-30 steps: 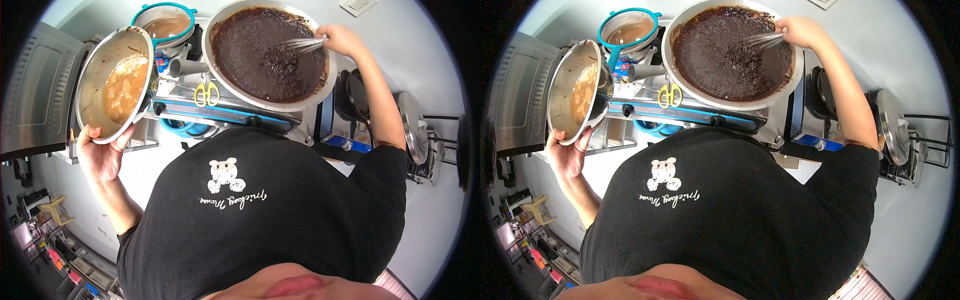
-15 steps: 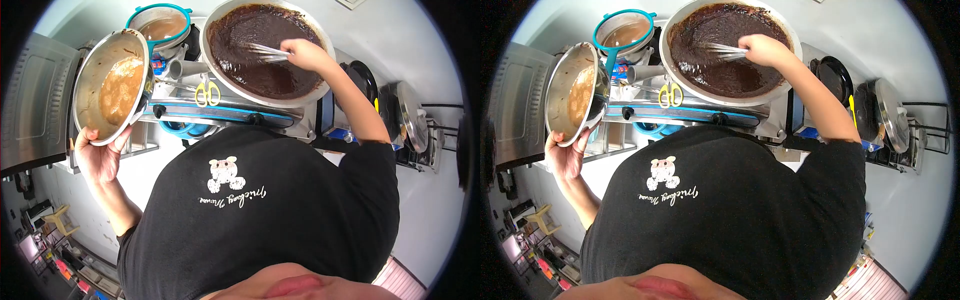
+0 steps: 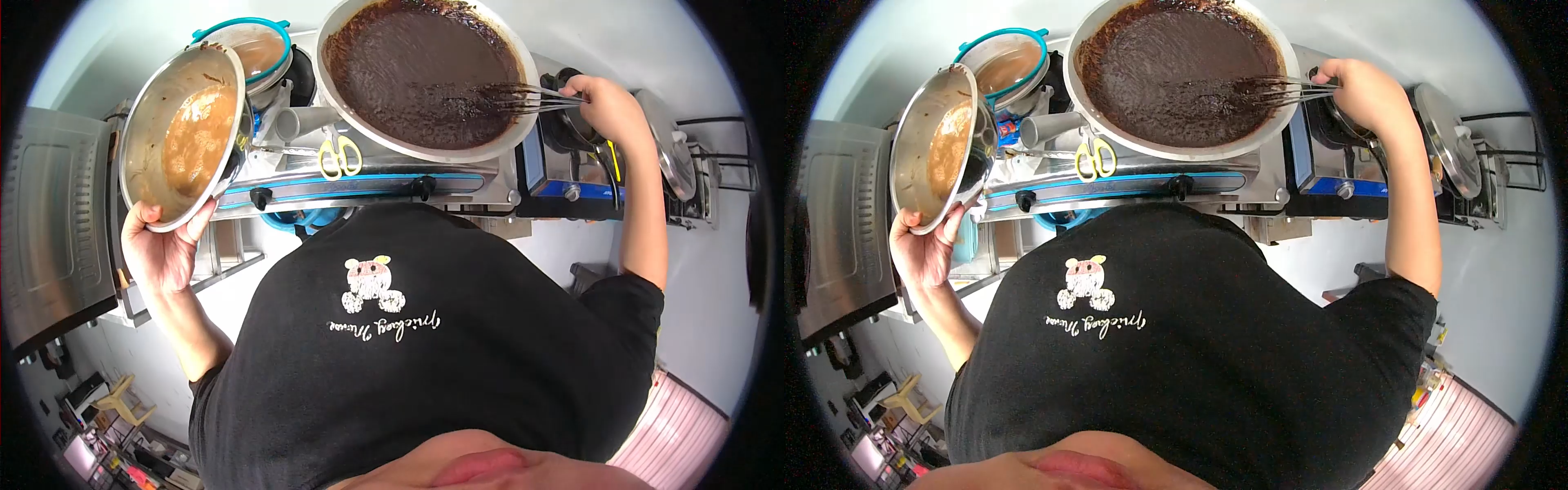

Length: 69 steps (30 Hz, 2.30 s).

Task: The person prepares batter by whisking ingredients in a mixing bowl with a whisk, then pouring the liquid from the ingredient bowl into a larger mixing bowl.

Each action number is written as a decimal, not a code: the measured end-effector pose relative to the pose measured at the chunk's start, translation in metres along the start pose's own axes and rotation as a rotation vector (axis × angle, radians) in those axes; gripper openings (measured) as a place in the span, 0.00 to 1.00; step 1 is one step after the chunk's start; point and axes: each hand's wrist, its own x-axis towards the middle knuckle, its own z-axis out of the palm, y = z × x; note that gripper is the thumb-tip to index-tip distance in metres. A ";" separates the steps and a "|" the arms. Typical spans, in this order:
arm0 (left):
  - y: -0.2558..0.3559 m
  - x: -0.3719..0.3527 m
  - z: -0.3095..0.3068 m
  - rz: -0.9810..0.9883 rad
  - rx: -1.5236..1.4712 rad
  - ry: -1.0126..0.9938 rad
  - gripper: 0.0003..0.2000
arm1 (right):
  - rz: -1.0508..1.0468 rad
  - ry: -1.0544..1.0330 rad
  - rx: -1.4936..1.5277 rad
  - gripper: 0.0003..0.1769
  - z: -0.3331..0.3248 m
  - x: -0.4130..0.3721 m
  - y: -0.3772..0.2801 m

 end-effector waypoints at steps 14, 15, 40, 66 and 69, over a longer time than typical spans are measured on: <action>0.019 0.018 -0.020 -0.020 0.007 -0.056 0.30 | -0.021 0.129 -0.008 0.17 0.076 0.043 -0.080; 0.020 0.018 -0.020 -0.022 0.007 -0.059 0.30 | -0.010 0.158 0.047 0.17 0.088 0.048 -0.084; -0.007 0.071 0.098 -0.053 0.520 -0.050 0.18 | -0.213 0.118 0.196 0.23 0.088 0.143 -0.054; -0.075 0.180 0.146 -0.237 0.832 0.013 0.16 | -0.332 0.164 -0.008 0.12 0.076 0.128 0.012; -0.080 0.182 0.151 -0.217 0.885 0.037 0.14 | -0.372 0.122 0.057 0.15 0.090 0.105 -0.013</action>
